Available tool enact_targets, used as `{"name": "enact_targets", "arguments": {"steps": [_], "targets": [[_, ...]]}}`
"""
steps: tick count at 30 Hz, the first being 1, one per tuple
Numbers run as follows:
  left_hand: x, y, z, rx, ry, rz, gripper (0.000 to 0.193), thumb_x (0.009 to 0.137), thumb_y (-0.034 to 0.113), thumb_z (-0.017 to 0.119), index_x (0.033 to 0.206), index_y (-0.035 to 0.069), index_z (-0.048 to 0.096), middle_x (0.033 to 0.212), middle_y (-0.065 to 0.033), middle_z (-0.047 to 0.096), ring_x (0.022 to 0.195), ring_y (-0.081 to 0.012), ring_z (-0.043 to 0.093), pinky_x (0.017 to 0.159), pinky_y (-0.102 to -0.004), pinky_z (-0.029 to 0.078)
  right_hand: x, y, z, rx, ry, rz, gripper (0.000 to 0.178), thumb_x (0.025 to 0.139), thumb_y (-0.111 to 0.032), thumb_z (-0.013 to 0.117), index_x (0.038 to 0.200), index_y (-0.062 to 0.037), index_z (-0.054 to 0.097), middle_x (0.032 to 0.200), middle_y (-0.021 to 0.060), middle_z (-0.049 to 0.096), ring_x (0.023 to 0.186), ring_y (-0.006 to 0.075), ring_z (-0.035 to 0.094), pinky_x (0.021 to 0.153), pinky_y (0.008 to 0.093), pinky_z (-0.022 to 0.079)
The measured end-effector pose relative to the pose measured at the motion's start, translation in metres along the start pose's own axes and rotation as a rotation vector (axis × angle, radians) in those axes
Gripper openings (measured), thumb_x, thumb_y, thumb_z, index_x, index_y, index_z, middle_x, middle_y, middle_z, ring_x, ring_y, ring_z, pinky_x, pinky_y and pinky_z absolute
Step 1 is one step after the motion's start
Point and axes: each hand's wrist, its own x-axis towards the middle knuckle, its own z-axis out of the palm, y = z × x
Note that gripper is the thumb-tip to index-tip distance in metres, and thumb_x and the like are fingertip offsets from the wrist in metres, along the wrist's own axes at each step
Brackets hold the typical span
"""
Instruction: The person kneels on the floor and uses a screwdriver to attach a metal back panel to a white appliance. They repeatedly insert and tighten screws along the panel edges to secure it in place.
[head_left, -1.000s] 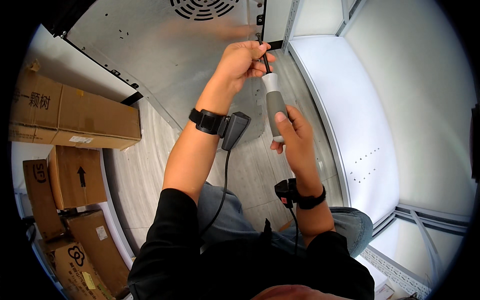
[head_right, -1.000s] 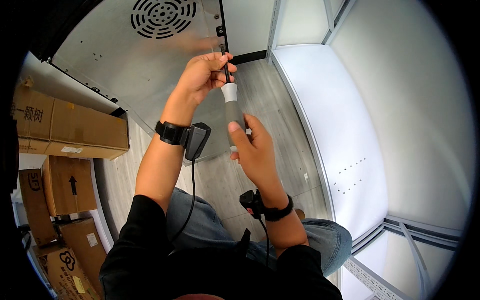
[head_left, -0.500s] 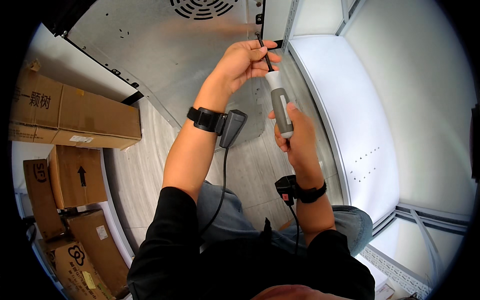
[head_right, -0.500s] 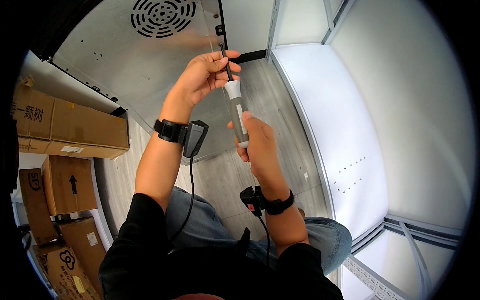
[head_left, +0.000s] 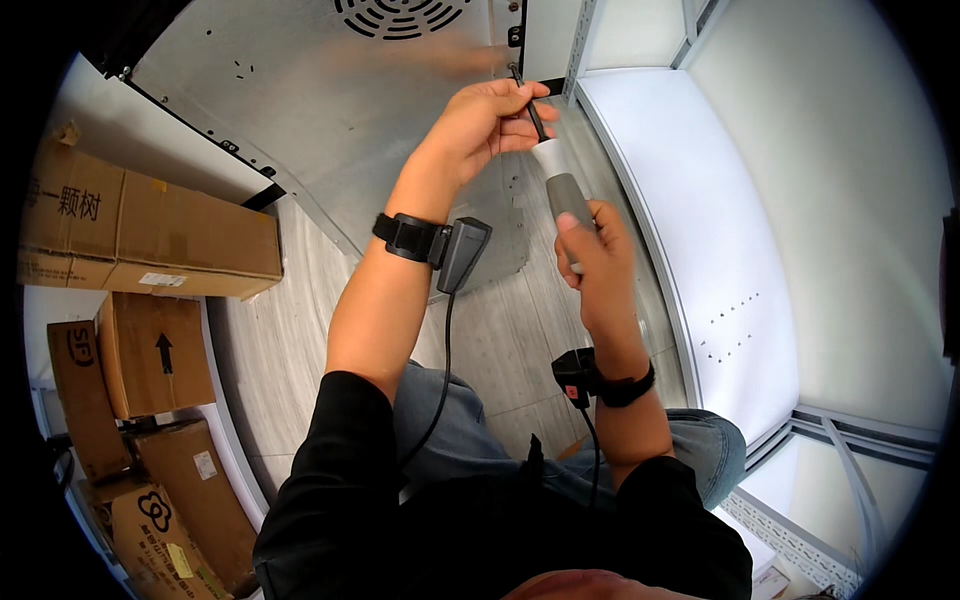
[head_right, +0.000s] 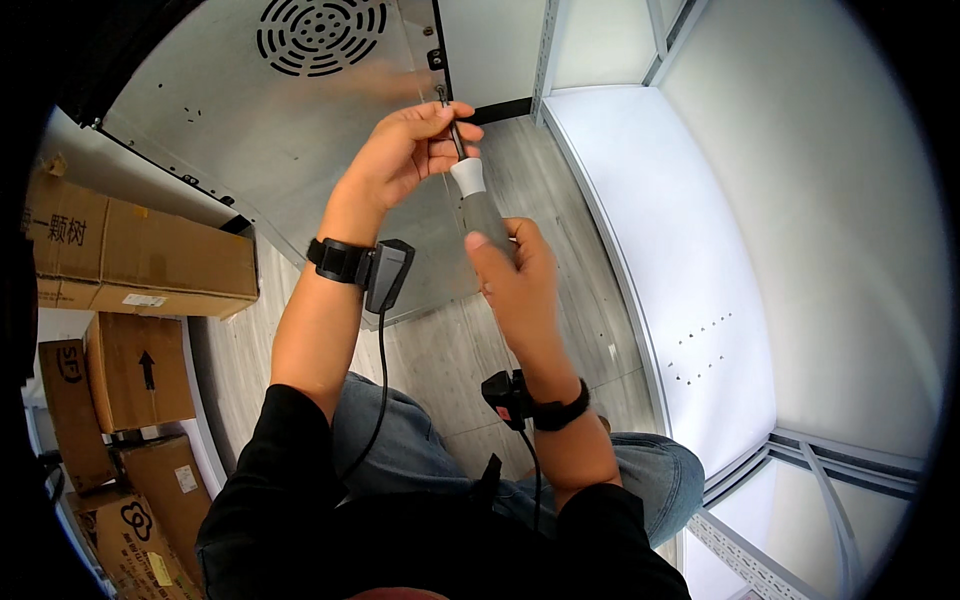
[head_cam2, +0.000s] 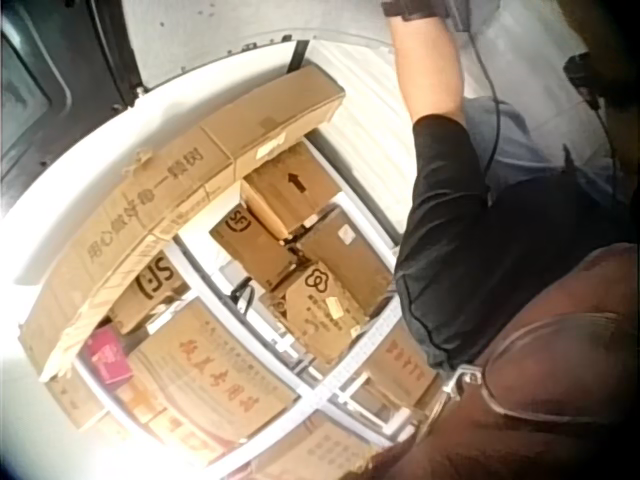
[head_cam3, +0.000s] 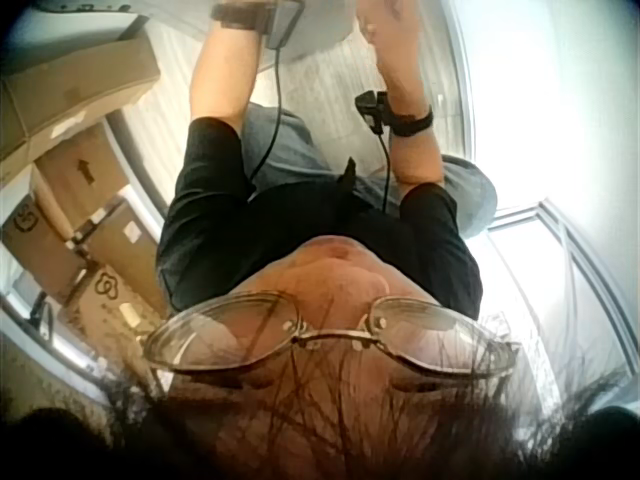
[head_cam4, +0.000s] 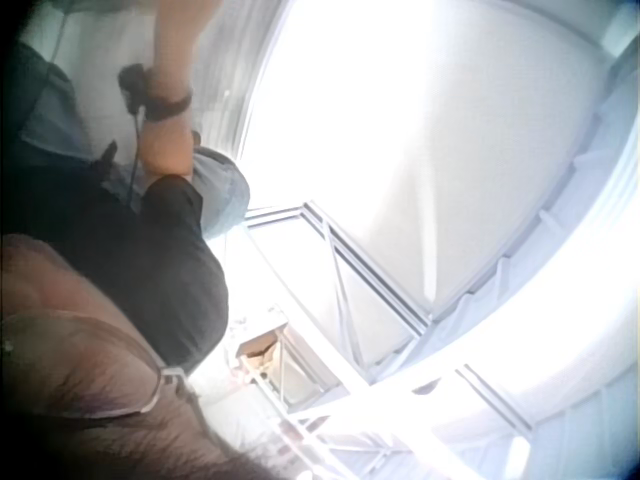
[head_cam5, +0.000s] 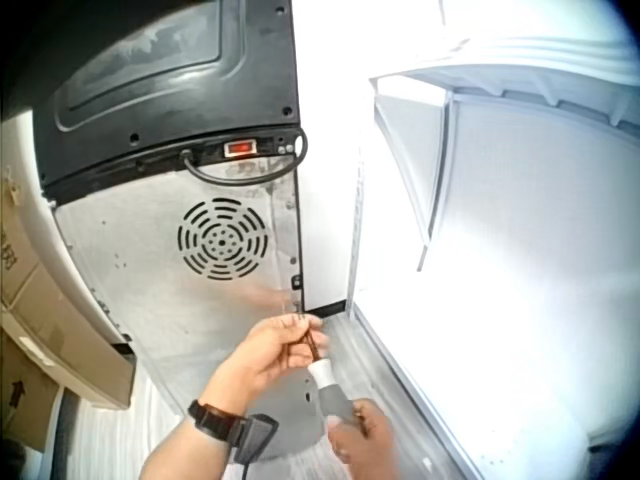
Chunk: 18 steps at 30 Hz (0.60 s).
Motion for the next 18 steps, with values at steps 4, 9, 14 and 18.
{"name": "enact_targets", "arguments": {"steps": [4,9,14,18], "targets": [[0.005,-0.004,-0.008,-0.045,-0.101,0.022,0.019,0.094,0.01,0.049,0.107,-0.003,0.055,0.093,-0.0128,0.065,0.077,-0.0212,0.067,0.067,-0.0265,0.057,0.003,-0.004,-0.013,0.246,-0.222,0.156,0.046,0.095,-0.041,0.04,0.098,0.0002,0.06,0.054,-0.0007,0.046,0.045,0.006,0.038,0.043,0.0227,0.03],[0.01,-0.009,-0.015,0.016,-0.01,0.025,0.014,0.092,0.015,0.056,0.095,0.001,0.057,0.084,-0.0112,0.066,0.065,-0.0138,0.065,0.057,-0.022,0.052,-0.002,-0.014,-0.008,0.063,-0.184,0.143,0.045,0.094,-0.042,0.045,0.098,0.0004,0.06,0.056,0.0007,0.049,0.047,0.0075,0.043,0.045,0.0232,0.033],[0.009,-0.011,-0.008,0.085,0.091,0.04,0.014,0.088,0.018,0.062,0.084,0.005,0.058,0.076,-0.0094,0.066,0.055,-0.0078,0.06,0.049,-0.018,0.045,-0.004,0.001,0.004,-0.398,0.047,-0.258,0.028,0.083,-0.024,0.065,0.095,0.0,0.057,0.067,0.0032,0.057,0.054,0.01,0.049,0.05,0.0245,0.038],[0.011,-0.011,-0.008,0.139,0.093,0.043,0.014,0.089,0.018,0.058,0.088,0.004,0.059,0.077,-0.0093,0.066,0.059,-0.0101,0.061,0.052,-0.0197,0.046,-0.001,0.007,0.002,-0.403,-0.032,-0.18,0.031,0.083,-0.024,0.064,0.098,0.0012,0.057,0.067,0.0026,0.055,0.053,0.009,0.047,0.05,0.0235,0.036]]}}
